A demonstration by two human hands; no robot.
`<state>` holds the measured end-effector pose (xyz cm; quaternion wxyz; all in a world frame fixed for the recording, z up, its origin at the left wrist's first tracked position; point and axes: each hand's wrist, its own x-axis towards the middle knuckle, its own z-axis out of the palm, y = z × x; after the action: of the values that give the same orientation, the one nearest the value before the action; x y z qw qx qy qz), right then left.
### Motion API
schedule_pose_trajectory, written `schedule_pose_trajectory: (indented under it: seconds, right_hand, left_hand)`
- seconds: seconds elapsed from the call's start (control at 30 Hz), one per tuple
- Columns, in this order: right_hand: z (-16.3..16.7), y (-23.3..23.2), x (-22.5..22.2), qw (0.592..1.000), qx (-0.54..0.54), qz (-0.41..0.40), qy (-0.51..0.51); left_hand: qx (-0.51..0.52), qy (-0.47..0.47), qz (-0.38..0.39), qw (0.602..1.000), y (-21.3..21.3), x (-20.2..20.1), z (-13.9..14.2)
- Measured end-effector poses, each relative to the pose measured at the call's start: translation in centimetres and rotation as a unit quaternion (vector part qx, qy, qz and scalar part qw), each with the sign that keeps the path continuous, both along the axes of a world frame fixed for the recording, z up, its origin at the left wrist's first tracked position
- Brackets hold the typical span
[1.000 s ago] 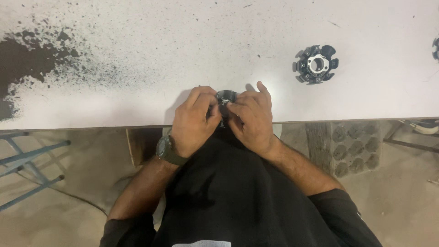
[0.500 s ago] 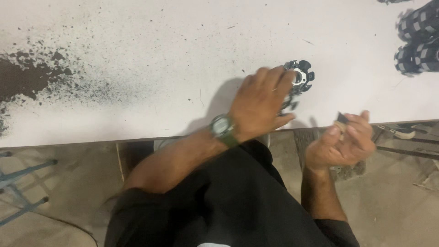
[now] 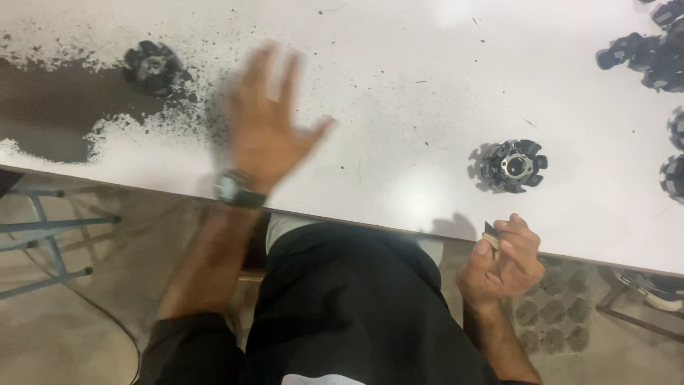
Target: The person sits at a white table and cleans black debris off small wheel-like components one at a time, holding each wheel and scraping its surface with a small handheld tool, then places the cleaned wheel in a growing pile on the table.
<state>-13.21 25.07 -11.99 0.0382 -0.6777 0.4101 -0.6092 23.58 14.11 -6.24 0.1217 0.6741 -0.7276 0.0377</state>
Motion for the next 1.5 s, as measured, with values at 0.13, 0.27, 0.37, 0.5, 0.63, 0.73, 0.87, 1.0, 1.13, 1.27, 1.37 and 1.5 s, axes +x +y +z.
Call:
schedule_pose_trajectory:
  seconds: [0.13, 0.27, 0.37, 0.5, 0.63, 0.73, 0.87, 1.0, 1.13, 1.27, 1.37, 1.5]
  right_hand:
    - [0.1, -0.3, 1.0, 1.000, 0.013, 0.026, 0.012]
    - [0.2, -0.1, 1.5, 0.999, 0.021, 0.047, 0.004]
    - [0.2, 0.0, 1.8, 0.997, 0.041, 0.059, -0.004]
    - [0.0, -0.3, 2.5, 0.992, 0.075, 0.096, -0.020]
    - [-0.2, -0.4, 3.0, 0.981, 0.149, 0.118, -0.037]
    - [-0.4, -0.5, 3.5, 0.973, 0.204, 0.105, -0.034]
    - [-0.2, -1.7, 5.1, 0.975, 0.206, 0.082, 0.020]
    - [0.7, -3.0, 6.9, 0.966, 0.238, 0.081, 0.060]
    - [1.6, -3.4, 7.6, 0.966, 0.222, 0.062, 0.122]
    - [2.2, -3.5, 7.9, 0.968, 0.185, 0.069, 0.155]
    - [2.4, -3.4, 8.2, 0.966, 0.184, 0.077, 0.163]
    - [2.2, -3.4, 8.3, 0.967, 0.179, 0.089, 0.160]
  left_hand:
    - [-0.036, 0.065, 0.063, 0.995, -1.7, 11.3, 0.9]
    - [0.093, 0.090, 0.058, 0.990, 0.2, 11.7, 0.9]
    - [0.093, -0.017, 0.037, 0.995, 0.4, 9.6, 1.2]
    - [0.084, 0.120, -0.026, 0.989, -1.2, 4.9, 0.2]
    - [0.165, 0.148, -0.122, 0.967, 1.5, -2.4, -1.9]
    - [0.116, 0.200, -0.207, 0.951, 4.6, -7.0, -2.8]
    - [0.047, 0.291, -0.218, 0.930, 7.1, -9.3, -2.6]
    - [0.017, 0.275, -0.164, 0.947, 7.3, -10.9, -2.9]
    - [-0.029, 0.289, -0.140, 0.947, 7.4, -10.7, -3.2]
    - [0.038, 0.252, -0.137, 0.957, 8.2, -8.1, -1.7]
    - [0.046, 0.189, -0.148, 0.970, 9.0, -7.1, 0.1]
    - [-0.018, 0.177, -0.209, 0.962, 8.9, -7.8, 1.1]
